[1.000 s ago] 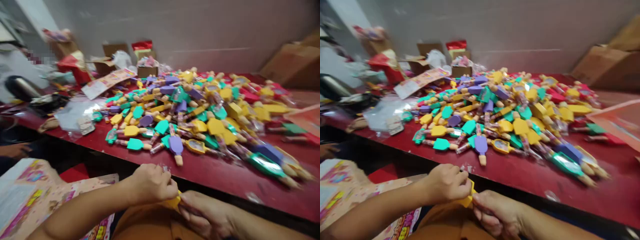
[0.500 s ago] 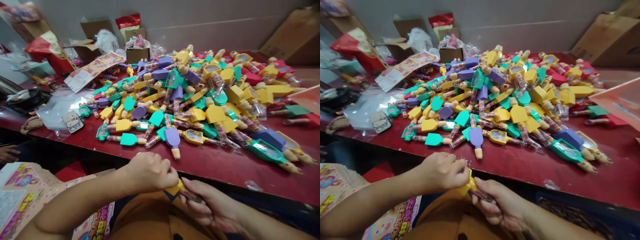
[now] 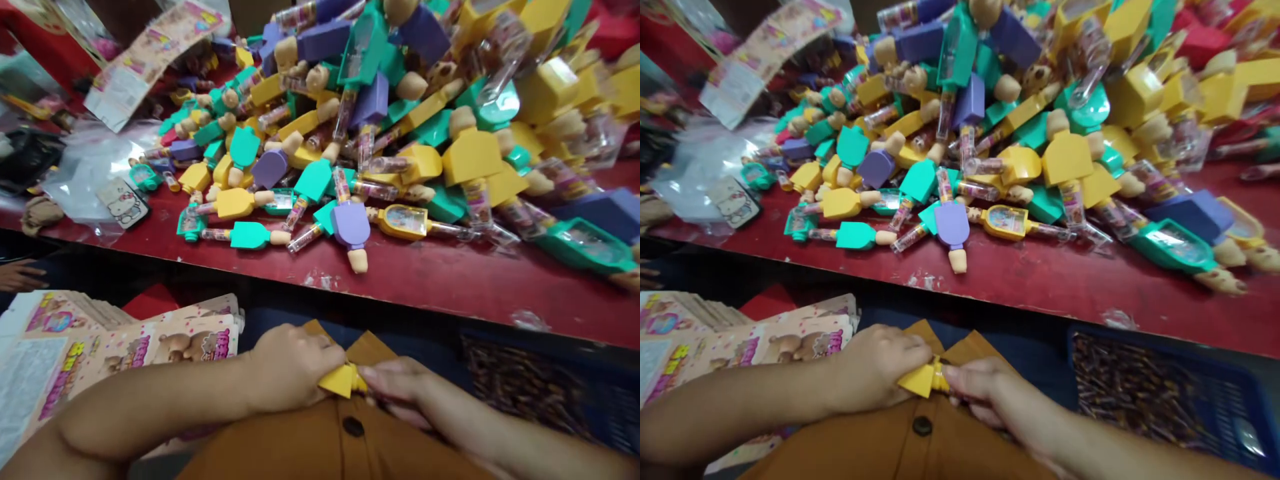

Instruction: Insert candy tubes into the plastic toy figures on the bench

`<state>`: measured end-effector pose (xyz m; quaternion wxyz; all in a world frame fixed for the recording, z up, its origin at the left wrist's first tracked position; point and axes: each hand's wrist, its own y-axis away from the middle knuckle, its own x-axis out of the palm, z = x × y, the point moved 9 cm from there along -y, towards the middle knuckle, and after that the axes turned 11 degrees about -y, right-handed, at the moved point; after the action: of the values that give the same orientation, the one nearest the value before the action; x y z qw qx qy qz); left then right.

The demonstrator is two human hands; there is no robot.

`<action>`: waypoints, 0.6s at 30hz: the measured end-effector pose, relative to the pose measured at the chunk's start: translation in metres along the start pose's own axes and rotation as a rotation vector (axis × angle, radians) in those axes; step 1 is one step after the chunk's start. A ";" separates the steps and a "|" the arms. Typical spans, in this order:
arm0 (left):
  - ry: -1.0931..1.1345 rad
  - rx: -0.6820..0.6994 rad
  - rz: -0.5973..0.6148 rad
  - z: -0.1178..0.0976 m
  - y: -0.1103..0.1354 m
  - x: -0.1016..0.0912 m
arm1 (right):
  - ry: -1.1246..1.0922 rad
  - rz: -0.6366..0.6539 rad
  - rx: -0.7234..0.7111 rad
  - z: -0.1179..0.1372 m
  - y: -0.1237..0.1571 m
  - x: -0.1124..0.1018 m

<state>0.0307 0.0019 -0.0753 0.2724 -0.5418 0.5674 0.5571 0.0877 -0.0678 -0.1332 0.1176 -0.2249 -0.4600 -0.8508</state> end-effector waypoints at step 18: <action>0.559 -0.329 0.099 0.028 0.026 0.002 | 1.036 0.047 -0.661 0.078 0.029 0.026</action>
<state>-0.0020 0.0216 -0.0745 -0.0124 -0.6821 0.5482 0.4837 0.0980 -0.0187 -0.0618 0.2686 0.1830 -0.0500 -0.9444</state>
